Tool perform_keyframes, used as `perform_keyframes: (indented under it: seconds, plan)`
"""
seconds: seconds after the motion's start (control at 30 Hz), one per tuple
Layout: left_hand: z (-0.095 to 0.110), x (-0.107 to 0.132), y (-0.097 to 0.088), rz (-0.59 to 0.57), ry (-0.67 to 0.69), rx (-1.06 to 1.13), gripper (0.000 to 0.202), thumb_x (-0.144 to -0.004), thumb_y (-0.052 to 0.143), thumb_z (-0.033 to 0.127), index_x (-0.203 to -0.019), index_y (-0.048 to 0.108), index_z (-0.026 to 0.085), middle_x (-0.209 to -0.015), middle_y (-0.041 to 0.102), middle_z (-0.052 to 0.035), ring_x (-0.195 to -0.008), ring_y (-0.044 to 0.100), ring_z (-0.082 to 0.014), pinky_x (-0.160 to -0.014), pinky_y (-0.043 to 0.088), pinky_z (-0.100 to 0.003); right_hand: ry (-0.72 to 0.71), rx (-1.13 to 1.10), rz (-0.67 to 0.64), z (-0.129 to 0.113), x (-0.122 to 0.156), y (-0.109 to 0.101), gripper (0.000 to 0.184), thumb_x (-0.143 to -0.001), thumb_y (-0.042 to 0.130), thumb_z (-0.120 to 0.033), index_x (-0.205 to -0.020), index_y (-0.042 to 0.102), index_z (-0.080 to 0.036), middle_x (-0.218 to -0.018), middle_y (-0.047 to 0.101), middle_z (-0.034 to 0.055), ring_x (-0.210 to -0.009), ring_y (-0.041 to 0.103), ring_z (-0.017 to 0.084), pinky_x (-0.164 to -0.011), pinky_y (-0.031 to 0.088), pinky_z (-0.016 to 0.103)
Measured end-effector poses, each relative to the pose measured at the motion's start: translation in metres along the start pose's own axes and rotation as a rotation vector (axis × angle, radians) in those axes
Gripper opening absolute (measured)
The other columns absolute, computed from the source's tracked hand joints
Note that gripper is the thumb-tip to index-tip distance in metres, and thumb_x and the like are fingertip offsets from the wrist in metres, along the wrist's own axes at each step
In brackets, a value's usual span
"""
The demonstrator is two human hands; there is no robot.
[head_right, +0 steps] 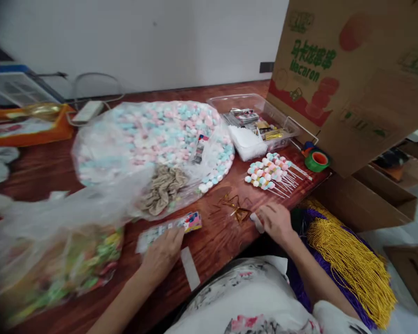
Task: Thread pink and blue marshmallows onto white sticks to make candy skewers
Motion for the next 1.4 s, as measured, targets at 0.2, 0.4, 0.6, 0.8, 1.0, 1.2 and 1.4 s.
perform_keyframes:
  seconds: [0.2, 0.4, 0.6, 0.8, 1.0, 1.2, 1.4]
  plan:
    - [-0.019, 0.014, -0.008, 0.318, 0.075, 0.064, 0.012, -0.088, 0.054, 0.016, -0.093, 0.064, 0.018, -0.088, 0.070, -0.0063, -0.079, 0.066, -0.0178, -0.072, 0.053, -0.028, 0.489, 0.377, 0.156, 0.098, -0.021, -0.034, 0.032, -0.088, 0.054, -0.038, -0.109, 0.067, -0.018, -0.105, 0.066, 0.0139, -0.096, 0.057, 0.028, -0.083, 0.047, 0.042]
    - [-0.006, 0.013, -0.014, 0.221, -0.042, 0.137, 0.017, -0.090, 0.052, 0.019, -0.099, 0.066, 0.017, -0.092, 0.069, -0.0085, -0.086, 0.065, -0.0198, -0.076, 0.053, -0.030, 0.552, 0.303, -0.003, 0.118, -0.029, -0.020, 0.030, -0.088, 0.052, -0.036, -0.078, 0.072, -0.018, -0.087, 0.070, 0.0110, -0.089, 0.058, 0.025, -0.080, 0.044, 0.039]
    - [-0.022, 0.006, -0.024, 0.248, -0.244, 0.391, 0.017, -0.087, 0.056, 0.026, -0.077, 0.068, 0.019, -0.080, 0.068, -0.0037, -0.079, 0.062, -0.0173, -0.074, 0.050, -0.029, 0.464, 0.030, 0.219, 0.110, -0.050, -0.040, 0.029, -0.089, 0.053, -0.035, -0.095, 0.073, -0.016, -0.090, 0.073, 0.0079, -0.080, 0.066, 0.018, -0.077, 0.052, 0.030]
    - [-0.013, 0.006, -0.023, 0.073, -0.271, 0.255, 0.023, -0.089, 0.051, 0.029, -0.083, 0.071, 0.020, -0.085, 0.067, -0.0064, -0.083, 0.060, -0.0216, -0.074, 0.049, -0.033, 0.292, -0.238, 0.300, 0.057, -0.096, -0.080, 0.020, -0.083, 0.063, -0.025, -0.101, 0.071, -0.021, -0.085, 0.072, 0.0037, -0.070, 0.067, 0.017, -0.065, 0.052, 0.031]
    - [-0.009, 0.020, -0.019, 0.000, -0.232, 0.241, 0.026, -0.091, 0.048, 0.029, -0.101, 0.069, 0.018, -0.105, 0.069, -0.0099, -0.097, 0.061, -0.0242, -0.086, 0.051, -0.037, 0.083, -0.063, -0.071, 0.031, -0.124, -0.037, 0.016, -0.079, 0.057, -0.018, -0.091, 0.068, -0.020, -0.062, 0.063, -0.0006, -0.052, 0.055, 0.014, -0.054, 0.041, 0.027]
    - [-0.019, 0.022, -0.021, -0.001, -0.284, 0.337, 0.028, -0.091, 0.046, 0.027, -0.082, 0.071, 0.018, -0.092, 0.069, -0.0080, -0.086, 0.063, -0.0217, -0.079, 0.052, -0.035, 0.074, 0.153, -0.215, 0.042, -0.123, 0.007, 0.034, -0.078, 0.047, -0.014, -0.109, 0.061, -0.015, -0.068, 0.066, 0.0039, -0.058, 0.057, 0.019, -0.059, 0.039, 0.029]
    - [-0.024, 0.022, -0.018, 0.063, -0.356, 0.433, 0.025, -0.090, 0.050, 0.031, -0.082, 0.070, 0.018, -0.085, 0.069, -0.0053, -0.083, 0.064, -0.0189, -0.079, 0.051, -0.031, 0.056, 0.006, -0.162, 0.024, -0.122, 0.006, 0.037, -0.084, 0.046, -0.018, -0.120, 0.053, -0.016, -0.081, 0.071, 0.0064, -0.070, 0.064, 0.022, -0.065, 0.045, 0.032]
Point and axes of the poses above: each hand's wrist, its own x-axis away from the middle knuckle, its own y-axis out of the palm, z = x × y, the point moved 4 cm from there along -x, towards the middle knuckle
